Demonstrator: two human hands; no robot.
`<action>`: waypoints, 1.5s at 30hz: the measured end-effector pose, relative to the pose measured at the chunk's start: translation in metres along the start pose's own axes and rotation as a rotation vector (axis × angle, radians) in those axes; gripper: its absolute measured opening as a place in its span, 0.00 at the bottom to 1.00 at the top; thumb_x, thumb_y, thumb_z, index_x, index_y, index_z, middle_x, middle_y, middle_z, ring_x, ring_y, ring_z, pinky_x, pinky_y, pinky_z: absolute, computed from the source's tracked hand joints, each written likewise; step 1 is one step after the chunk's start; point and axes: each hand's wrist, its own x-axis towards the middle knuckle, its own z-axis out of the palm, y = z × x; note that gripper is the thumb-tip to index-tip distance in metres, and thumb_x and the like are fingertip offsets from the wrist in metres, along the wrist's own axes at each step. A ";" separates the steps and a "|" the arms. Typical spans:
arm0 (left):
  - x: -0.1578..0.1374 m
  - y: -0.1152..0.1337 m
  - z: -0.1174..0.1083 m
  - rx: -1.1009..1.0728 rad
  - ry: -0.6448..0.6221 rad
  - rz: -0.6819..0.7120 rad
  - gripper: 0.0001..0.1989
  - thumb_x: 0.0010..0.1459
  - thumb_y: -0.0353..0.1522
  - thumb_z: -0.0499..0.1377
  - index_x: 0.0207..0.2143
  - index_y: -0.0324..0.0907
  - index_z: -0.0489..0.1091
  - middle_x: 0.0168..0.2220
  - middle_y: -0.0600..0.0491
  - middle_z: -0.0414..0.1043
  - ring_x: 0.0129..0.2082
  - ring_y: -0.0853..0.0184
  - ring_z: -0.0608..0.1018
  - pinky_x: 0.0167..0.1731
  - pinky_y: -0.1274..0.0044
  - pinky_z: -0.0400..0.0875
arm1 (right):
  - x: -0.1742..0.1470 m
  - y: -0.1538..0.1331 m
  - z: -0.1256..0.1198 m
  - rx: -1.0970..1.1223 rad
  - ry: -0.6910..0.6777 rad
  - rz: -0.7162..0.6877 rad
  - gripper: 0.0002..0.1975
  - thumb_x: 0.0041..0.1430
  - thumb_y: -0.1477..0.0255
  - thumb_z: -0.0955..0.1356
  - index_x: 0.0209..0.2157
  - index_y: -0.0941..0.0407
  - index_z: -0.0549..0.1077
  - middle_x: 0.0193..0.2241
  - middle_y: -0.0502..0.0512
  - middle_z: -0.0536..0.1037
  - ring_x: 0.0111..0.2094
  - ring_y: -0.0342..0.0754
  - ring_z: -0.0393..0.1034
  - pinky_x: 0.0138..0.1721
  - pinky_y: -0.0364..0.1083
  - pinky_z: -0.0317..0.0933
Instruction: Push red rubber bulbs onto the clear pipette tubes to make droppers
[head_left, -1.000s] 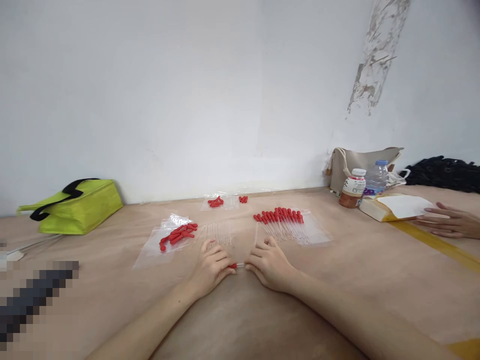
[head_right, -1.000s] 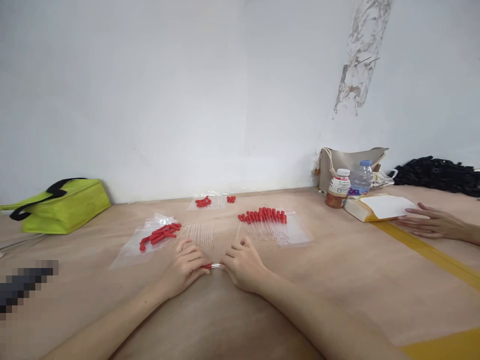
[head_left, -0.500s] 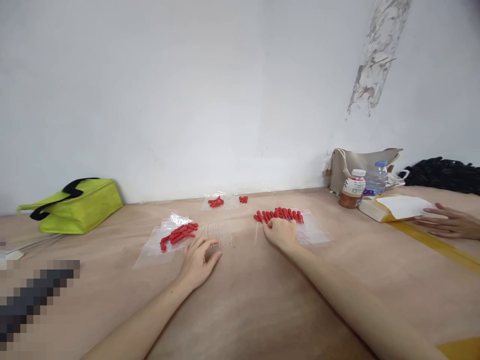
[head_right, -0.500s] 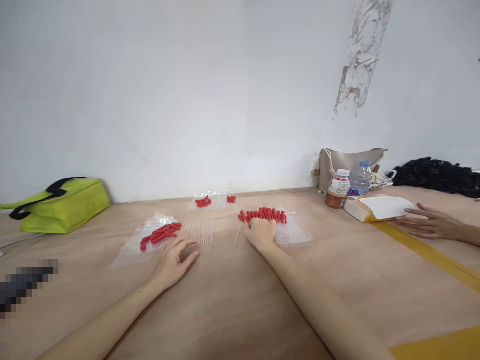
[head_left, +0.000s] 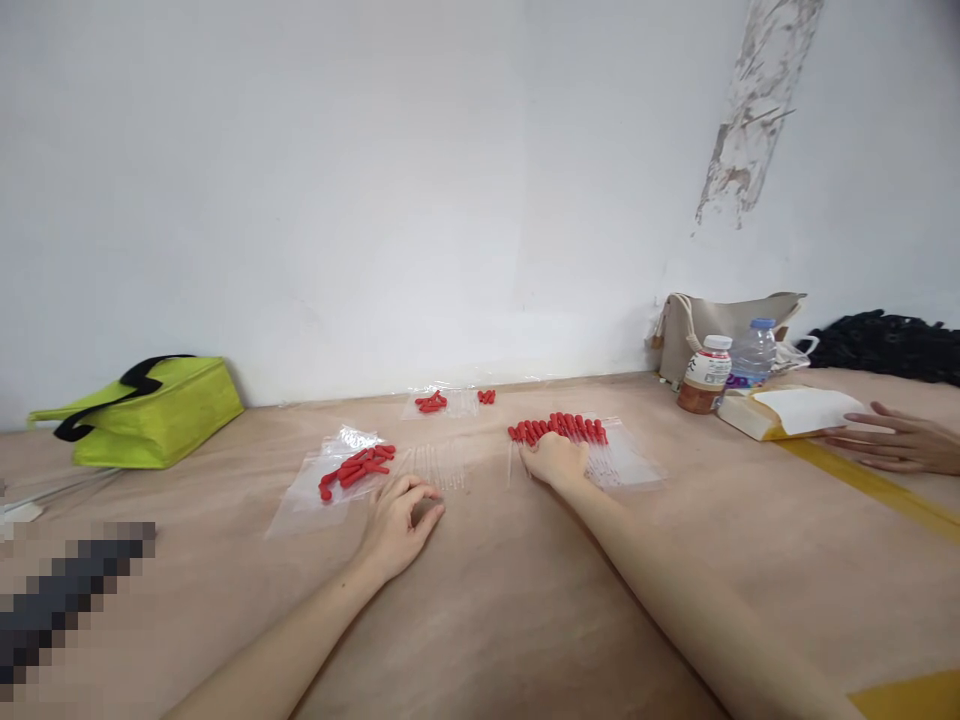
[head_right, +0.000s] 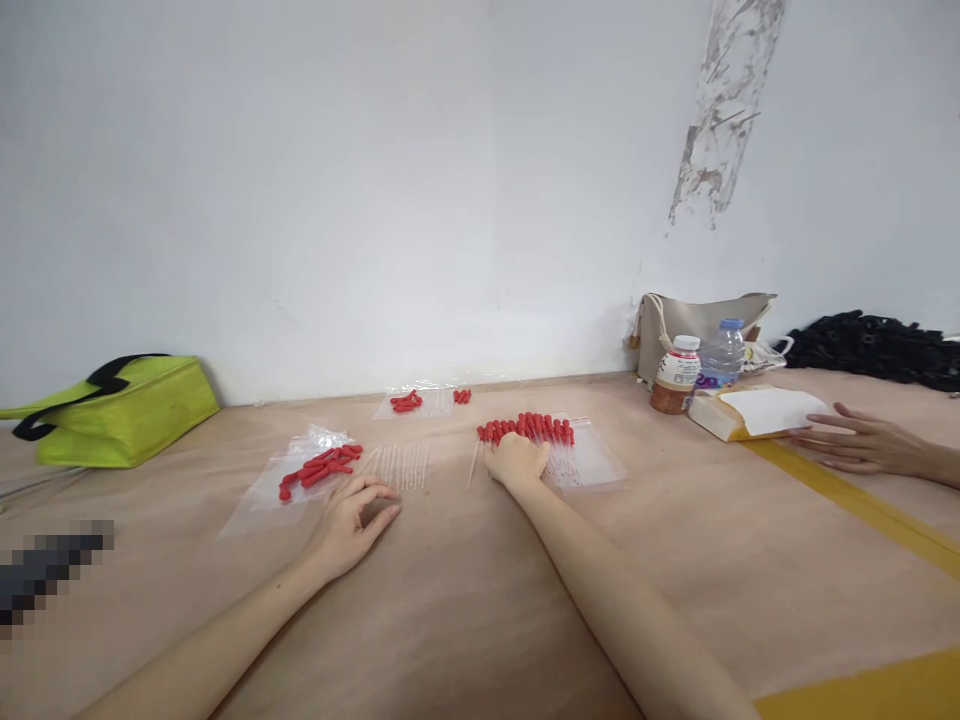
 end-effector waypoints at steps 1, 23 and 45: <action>0.000 0.000 0.000 0.001 -0.003 -0.001 0.06 0.52 0.35 0.54 0.32 0.46 0.70 0.35 0.53 0.68 0.40 0.62 0.69 0.42 0.67 0.59 | 0.000 0.000 0.000 -0.002 -0.002 -0.005 0.19 0.51 0.58 0.59 0.28 0.58 0.72 0.28 0.61 0.75 0.33 0.53 0.68 0.39 0.52 0.48; 0.016 -0.077 -0.041 0.445 0.096 -0.344 0.11 0.51 0.42 0.53 0.33 0.50 0.71 0.38 0.50 0.68 0.42 0.54 0.66 0.38 0.65 0.56 | -0.018 -0.044 0.004 -0.164 -0.036 -0.243 0.11 0.51 0.73 0.61 0.25 0.60 0.73 0.26 0.63 0.75 0.29 0.51 0.67 0.40 0.53 0.43; 0.016 -0.037 -0.020 0.213 0.211 -0.009 0.07 0.56 0.32 0.49 0.34 0.43 0.65 0.38 0.51 0.69 0.41 0.61 0.68 0.42 0.69 0.58 | -0.064 0.015 0.001 0.158 0.290 -0.764 0.11 0.59 0.75 0.57 0.40 0.59 0.66 0.29 0.56 0.74 0.34 0.47 0.63 0.33 0.44 0.45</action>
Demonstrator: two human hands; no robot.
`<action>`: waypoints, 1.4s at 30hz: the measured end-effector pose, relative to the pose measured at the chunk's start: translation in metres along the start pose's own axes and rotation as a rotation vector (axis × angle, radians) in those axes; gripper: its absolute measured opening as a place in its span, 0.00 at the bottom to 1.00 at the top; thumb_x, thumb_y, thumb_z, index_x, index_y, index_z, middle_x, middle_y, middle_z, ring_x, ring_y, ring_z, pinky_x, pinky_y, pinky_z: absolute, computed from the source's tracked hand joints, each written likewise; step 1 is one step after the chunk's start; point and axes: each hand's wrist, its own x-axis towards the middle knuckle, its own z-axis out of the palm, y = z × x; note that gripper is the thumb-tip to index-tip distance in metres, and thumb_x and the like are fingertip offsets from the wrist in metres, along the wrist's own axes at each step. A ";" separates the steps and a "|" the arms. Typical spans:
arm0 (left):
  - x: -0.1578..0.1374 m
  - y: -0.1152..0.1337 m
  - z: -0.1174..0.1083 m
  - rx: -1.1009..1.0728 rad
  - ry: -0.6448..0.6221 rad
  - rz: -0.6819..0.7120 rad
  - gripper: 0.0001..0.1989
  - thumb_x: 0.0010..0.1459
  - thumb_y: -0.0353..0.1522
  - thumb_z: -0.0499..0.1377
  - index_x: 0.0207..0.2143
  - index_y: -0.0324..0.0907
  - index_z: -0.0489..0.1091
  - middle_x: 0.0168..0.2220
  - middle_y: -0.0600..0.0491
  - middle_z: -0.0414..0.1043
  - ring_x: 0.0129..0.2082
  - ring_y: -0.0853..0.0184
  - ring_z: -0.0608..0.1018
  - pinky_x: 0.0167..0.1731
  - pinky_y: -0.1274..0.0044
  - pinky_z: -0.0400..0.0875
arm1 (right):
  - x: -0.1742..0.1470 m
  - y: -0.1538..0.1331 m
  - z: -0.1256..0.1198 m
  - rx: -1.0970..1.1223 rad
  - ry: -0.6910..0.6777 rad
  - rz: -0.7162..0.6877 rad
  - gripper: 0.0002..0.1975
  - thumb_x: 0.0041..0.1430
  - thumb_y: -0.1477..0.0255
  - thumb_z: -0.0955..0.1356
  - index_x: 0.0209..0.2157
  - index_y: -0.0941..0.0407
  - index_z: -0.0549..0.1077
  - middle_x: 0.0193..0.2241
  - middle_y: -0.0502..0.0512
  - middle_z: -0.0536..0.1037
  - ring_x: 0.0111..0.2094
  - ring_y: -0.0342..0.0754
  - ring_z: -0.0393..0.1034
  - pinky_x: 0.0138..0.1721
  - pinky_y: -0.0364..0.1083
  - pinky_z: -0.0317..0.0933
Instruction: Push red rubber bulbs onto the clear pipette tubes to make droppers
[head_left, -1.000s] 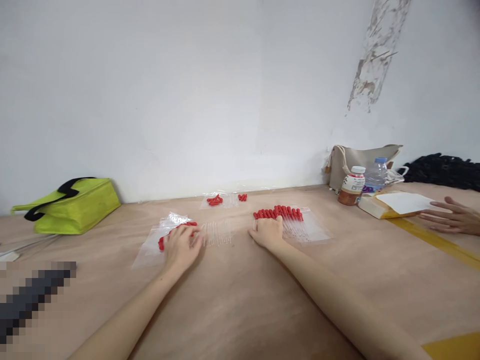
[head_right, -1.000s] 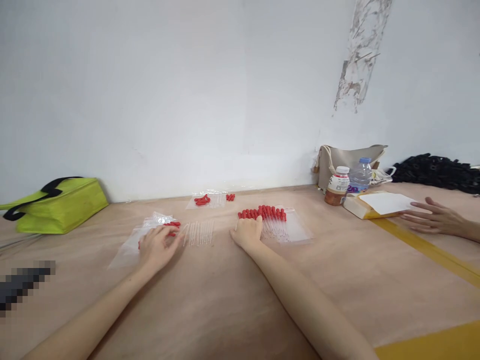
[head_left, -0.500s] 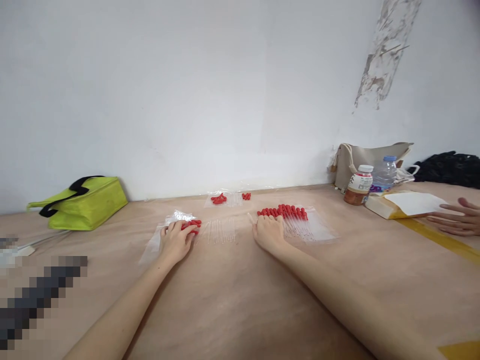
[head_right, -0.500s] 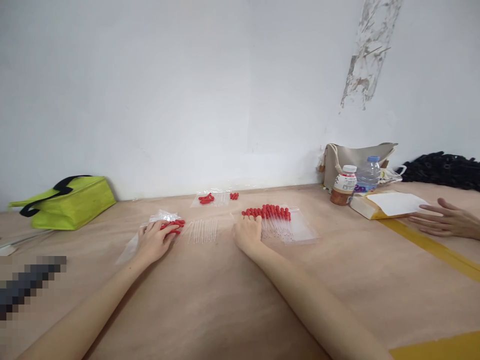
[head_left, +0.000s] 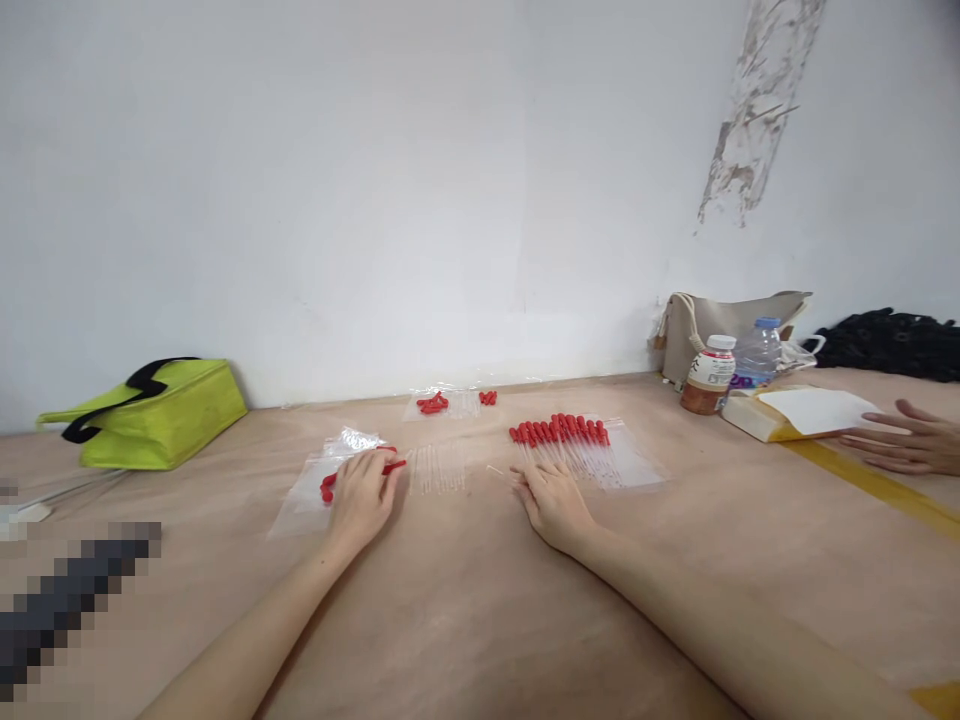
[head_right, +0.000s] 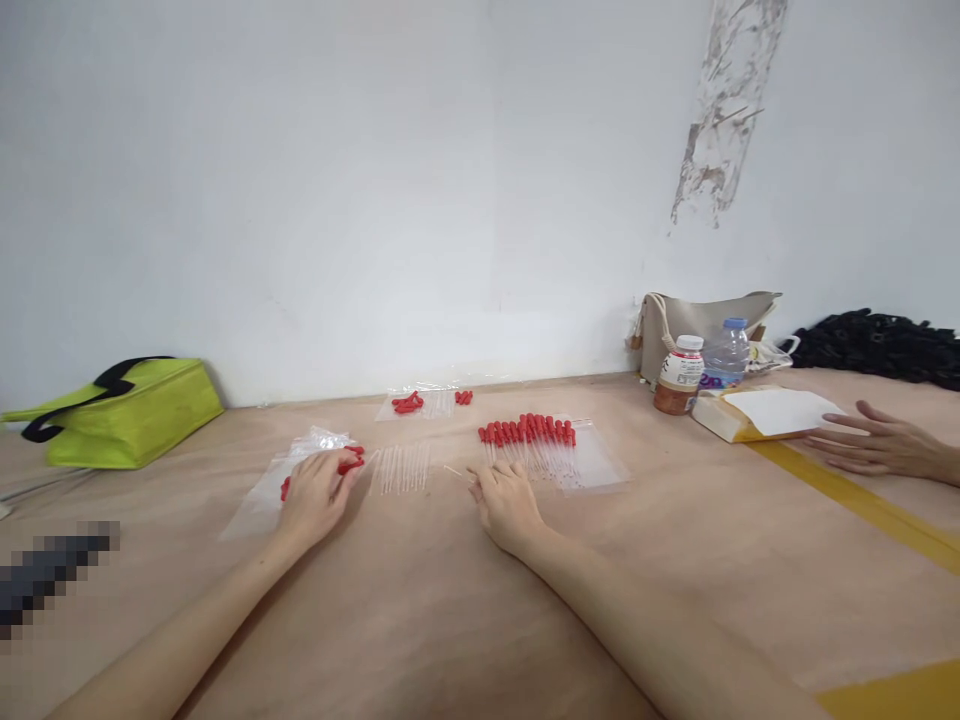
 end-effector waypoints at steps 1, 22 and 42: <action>-0.004 0.012 -0.001 -0.058 -0.009 0.009 0.06 0.56 0.33 0.49 0.34 0.43 0.65 0.37 0.51 0.70 0.40 0.61 0.69 0.42 0.69 0.58 | 0.000 0.000 0.000 0.031 0.005 -0.020 0.11 0.59 0.75 0.57 0.42 0.59 0.66 0.30 0.56 0.74 0.35 0.47 0.63 0.33 0.44 0.46; -0.023 0.073 0.004 -0.394 -0.295 0.125 0.11 0.58 0.37 0.49 0.34 0.46 0.70 0.30 0.55 0.73 0.33 0.66 0.70 0.42 0.68 0.56 | -0.005 -0.013 -0.010 0.212 -0.067 -0.193 0.08 0.58 0.76 0.58 0.34 0.56 0.67 0.29 0.51 0.73 0.31 0.42 0.64 0.43 0.47 0.44; -0.023 0.073 -0.001 -0.359 -0.343 0.238 0.10 0.57 0.36 0.51 0.29 0.46 0.70 0.26 0.56 0.72 0.31 0.67 0.70 0.48 0.65 0.49 | -0.005 -0.012 -0.006 0.140 -0.053 -0.355 0.14 0.51 0.81 0.59 0.35 0.55 0.71 0.28 0.51 0.73 0.27 0.41 0.61 0.35 0.46 0.43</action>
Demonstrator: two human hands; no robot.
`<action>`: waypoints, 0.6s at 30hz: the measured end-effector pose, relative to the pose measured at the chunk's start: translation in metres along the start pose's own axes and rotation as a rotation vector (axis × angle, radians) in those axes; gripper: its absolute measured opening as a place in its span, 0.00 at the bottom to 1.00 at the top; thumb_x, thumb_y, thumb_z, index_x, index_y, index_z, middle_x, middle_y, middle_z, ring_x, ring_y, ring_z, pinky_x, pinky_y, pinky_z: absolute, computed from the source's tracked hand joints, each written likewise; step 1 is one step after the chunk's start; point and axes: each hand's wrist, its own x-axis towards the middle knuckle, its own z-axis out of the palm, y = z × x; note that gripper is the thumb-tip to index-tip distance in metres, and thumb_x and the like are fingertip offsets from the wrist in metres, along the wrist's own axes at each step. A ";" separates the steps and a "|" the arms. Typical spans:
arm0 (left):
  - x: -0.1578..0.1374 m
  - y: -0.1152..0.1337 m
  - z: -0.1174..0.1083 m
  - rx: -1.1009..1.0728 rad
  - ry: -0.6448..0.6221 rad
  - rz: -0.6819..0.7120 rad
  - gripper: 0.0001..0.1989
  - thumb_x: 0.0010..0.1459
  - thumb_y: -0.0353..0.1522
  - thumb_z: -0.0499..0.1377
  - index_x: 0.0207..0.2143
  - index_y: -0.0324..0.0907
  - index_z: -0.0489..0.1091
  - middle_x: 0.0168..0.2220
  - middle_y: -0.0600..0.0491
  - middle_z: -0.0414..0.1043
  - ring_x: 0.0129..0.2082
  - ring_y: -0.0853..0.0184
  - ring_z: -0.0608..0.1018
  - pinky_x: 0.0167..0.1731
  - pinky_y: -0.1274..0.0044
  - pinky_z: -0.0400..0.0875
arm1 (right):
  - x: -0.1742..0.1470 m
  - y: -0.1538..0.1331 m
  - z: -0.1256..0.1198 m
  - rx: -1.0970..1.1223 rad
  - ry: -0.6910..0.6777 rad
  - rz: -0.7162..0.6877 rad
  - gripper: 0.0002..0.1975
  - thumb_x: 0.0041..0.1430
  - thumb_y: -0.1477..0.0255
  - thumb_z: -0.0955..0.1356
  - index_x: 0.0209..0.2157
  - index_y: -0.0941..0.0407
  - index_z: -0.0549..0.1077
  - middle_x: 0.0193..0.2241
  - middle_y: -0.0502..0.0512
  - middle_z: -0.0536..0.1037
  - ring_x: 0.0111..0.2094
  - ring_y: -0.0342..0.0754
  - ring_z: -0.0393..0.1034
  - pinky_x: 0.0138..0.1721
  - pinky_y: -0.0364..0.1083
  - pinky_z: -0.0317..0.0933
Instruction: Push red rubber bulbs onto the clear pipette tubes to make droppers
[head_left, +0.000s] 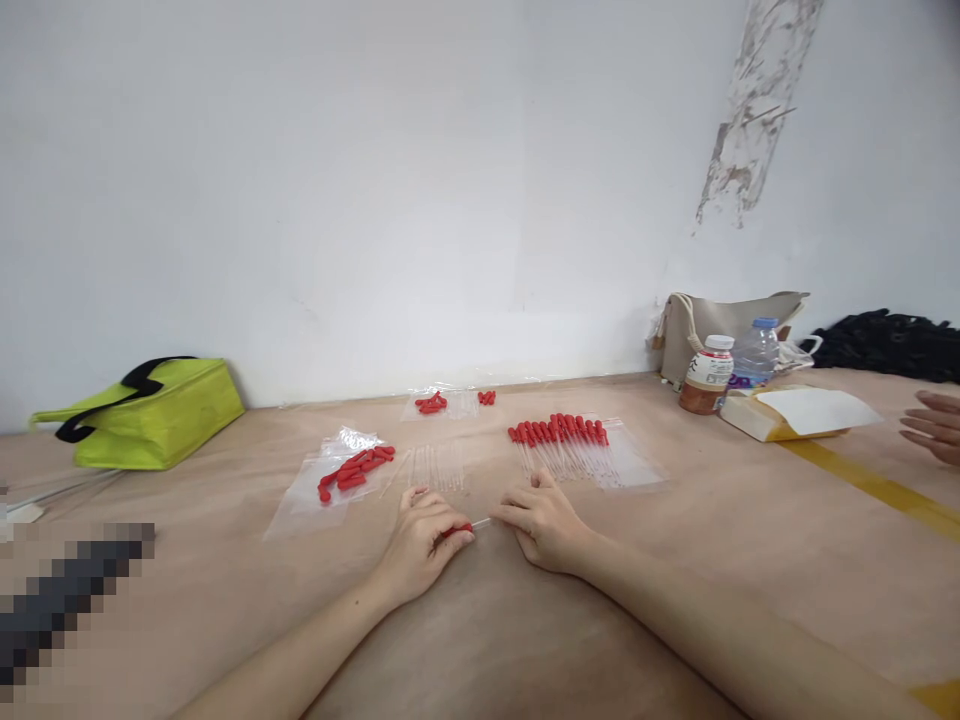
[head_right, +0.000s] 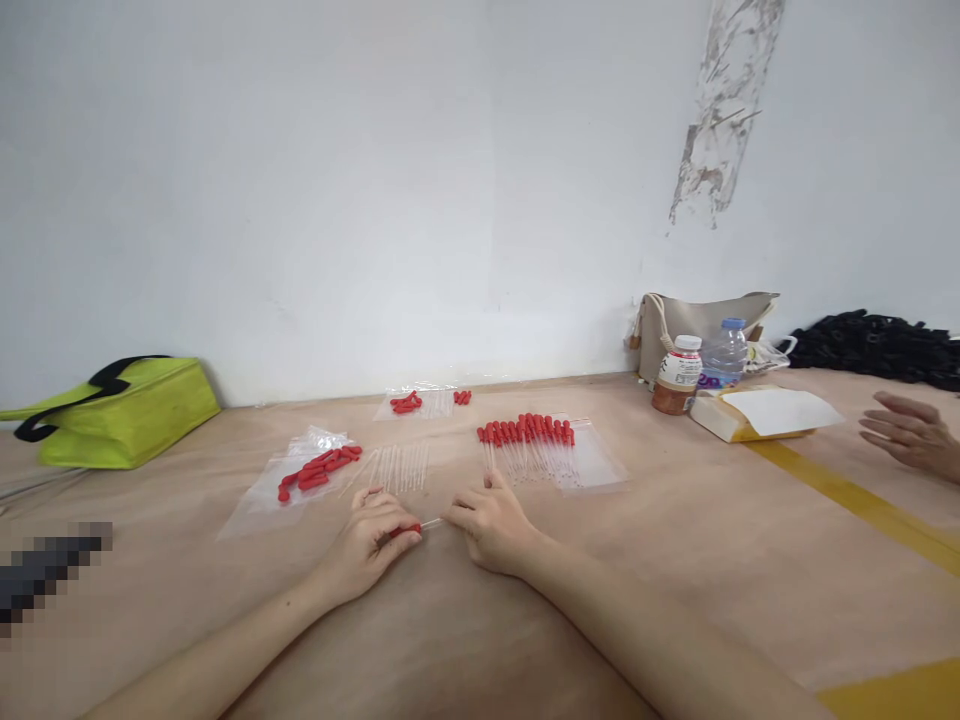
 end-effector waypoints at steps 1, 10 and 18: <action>0.000 0.000 0.000 0.006 0.003 0.006 0.10 0.57 0.36 0.51 0.29 0.45 0.70 0.25 0.56 0.71 0.31 0.67 0.70 0.48 0.65 0.49 | 0.000 -0.002 0.000 -0.003 0.004 0.002 0.13 0.51 0.80 0.59 0.35 0.55 0.71 0.27 0.51 0.72 0.26 0.41 0.60 0.34 0.46 0.43; -0.003 0.004 0.000 -0.012 0.005 0.089 0.07 0.56 0.32 0.51 0.30 0.43 0.68 0.26 0.55 0.70 0.33 0.67 0.69 0.48 0.65 0.50 | 0.000 -0.016 -0.001 0.091 -0.049 0.074 0.08 0.54 0.77 0.58 0.29 0.57 0.67 0.24 0.50 0.70 0.24 0.40 0.57 0.34 0.45 0.42; -0.002 0.005 0.001 0.001 -0.003 0.123 0.06 0.56 0.31 0.51 0.30 0.42 0.68 0.26 0.56 0.69 0.33 0.67 0.68 0.48 0.65 0.49 | 0.002 -0.021 0.002 0.102 -0.116 0.123 0.08 0.55 0.76 0.59 0.26 0.57 0.67 0.23 0.49 0.70 0.23 0.39 0.56 0.35 0.45 0.41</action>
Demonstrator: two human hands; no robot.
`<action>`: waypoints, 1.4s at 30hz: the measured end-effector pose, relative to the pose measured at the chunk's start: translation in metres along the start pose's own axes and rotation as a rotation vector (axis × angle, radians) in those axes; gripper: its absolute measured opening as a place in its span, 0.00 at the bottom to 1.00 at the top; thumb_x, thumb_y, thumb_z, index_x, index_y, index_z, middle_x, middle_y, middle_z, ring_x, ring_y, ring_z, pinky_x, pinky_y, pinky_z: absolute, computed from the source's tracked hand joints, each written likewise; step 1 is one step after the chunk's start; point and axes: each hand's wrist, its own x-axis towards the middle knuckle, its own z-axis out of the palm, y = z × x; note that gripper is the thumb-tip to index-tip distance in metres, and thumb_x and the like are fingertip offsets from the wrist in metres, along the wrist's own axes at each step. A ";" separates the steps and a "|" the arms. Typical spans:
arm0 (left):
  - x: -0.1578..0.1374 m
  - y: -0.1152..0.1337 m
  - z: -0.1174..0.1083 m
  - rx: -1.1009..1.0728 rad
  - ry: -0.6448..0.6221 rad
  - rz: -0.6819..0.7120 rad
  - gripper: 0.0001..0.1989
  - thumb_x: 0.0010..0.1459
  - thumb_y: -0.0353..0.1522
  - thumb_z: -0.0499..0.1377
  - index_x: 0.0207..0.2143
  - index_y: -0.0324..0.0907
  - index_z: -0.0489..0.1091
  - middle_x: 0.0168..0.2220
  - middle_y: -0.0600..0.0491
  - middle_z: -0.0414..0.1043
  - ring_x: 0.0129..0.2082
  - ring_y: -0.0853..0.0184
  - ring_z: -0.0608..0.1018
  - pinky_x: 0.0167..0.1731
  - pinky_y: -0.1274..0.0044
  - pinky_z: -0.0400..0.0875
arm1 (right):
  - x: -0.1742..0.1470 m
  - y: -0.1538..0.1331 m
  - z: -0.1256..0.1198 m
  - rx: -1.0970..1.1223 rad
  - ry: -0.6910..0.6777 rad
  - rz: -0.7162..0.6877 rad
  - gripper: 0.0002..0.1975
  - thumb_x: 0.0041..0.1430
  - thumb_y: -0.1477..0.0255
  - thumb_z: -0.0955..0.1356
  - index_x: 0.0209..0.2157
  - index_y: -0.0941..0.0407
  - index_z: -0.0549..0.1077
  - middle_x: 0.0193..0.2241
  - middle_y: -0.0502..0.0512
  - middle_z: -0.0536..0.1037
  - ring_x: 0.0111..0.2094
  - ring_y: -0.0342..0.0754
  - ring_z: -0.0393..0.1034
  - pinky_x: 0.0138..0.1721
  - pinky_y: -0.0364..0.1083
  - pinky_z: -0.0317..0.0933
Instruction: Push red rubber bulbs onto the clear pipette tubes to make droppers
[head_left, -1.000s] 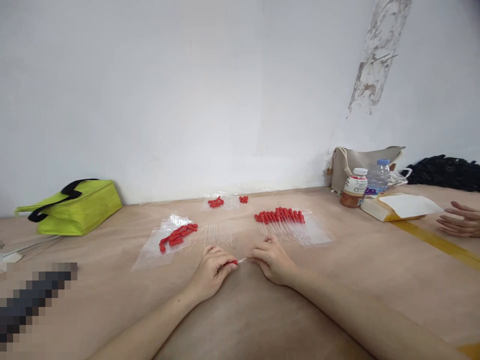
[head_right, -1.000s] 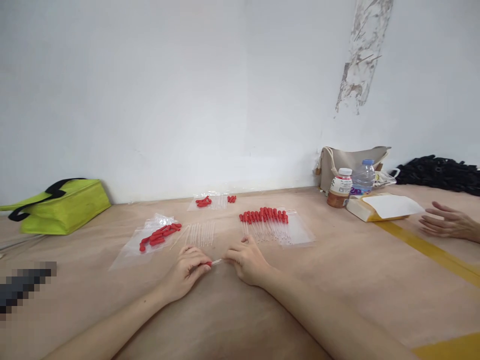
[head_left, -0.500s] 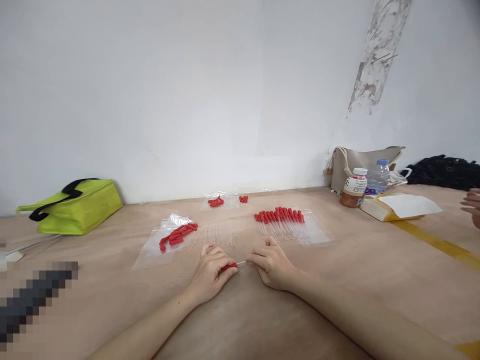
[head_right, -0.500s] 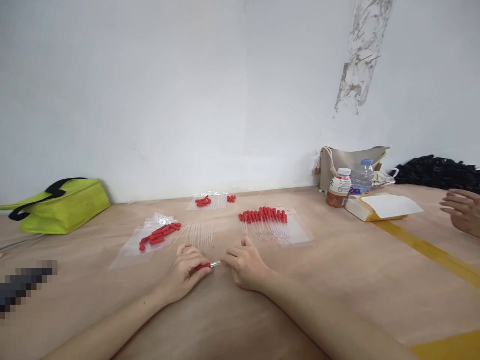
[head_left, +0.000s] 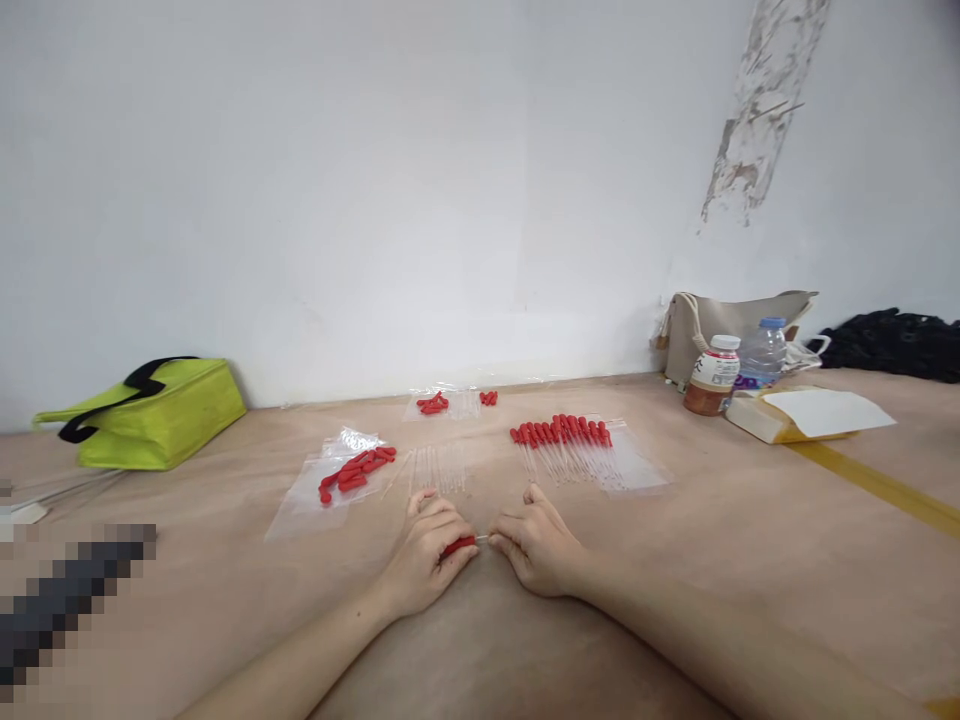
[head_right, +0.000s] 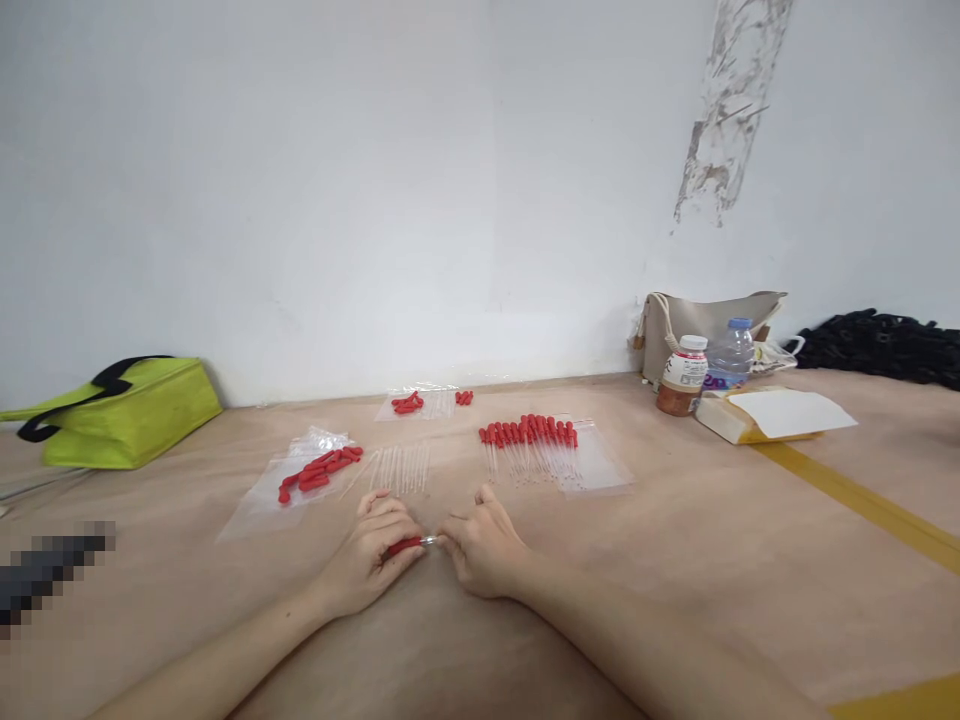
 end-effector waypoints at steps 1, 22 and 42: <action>0.000 0.000 0.000 0.004 0.000 0.004 0.06 0.56 0.31 0.52 0.30 0.42 0.68 0.25 0.56 0.69 0.33 0.67 0.68 0.48 0.65 0.49 | 0.000 0.000 0.000 -0.001 -0.007 0.004 0.08 0.55 0.75 0.59 0.26 0.57 0.67 0.23 0.49 0.70 0.23 0.39 0.56 0.35 0.45 0.41; -0.002 -0.025 -0.001 -0.059 0.035 -0.124 0.10 0.56 0.32 0.51 0.41 0.45 0.66 0.38 0.52 0.67 0.38 0.66 0.70 0.38 0.74 0.65 | 0.022 0.053 -0.030 -0.216 0.144 0.812 0.14 0.56 0.67 0.58 0.26 0.55 0.72 0.27 0.52 0.74 0.32 0.44 0.64 0.37 0.45 0.42; -0.003 -0.023 -0.002 -0.080 -0.012 -0.092 0.11 0.58 0.33 0.48 0.34 0.43 0.69 0.32 0.52 0.68 0.32 0.68 0.69 0.34 0.74 0.64 | 0.044 0.075 -0.010 -0.238 0.121 0.996 0.14 0.54 0.63 0.58 0.35 0.56 0.69 0.29 0.56 0.75 0.34 0.50 0.68 0.38 0.50 0.43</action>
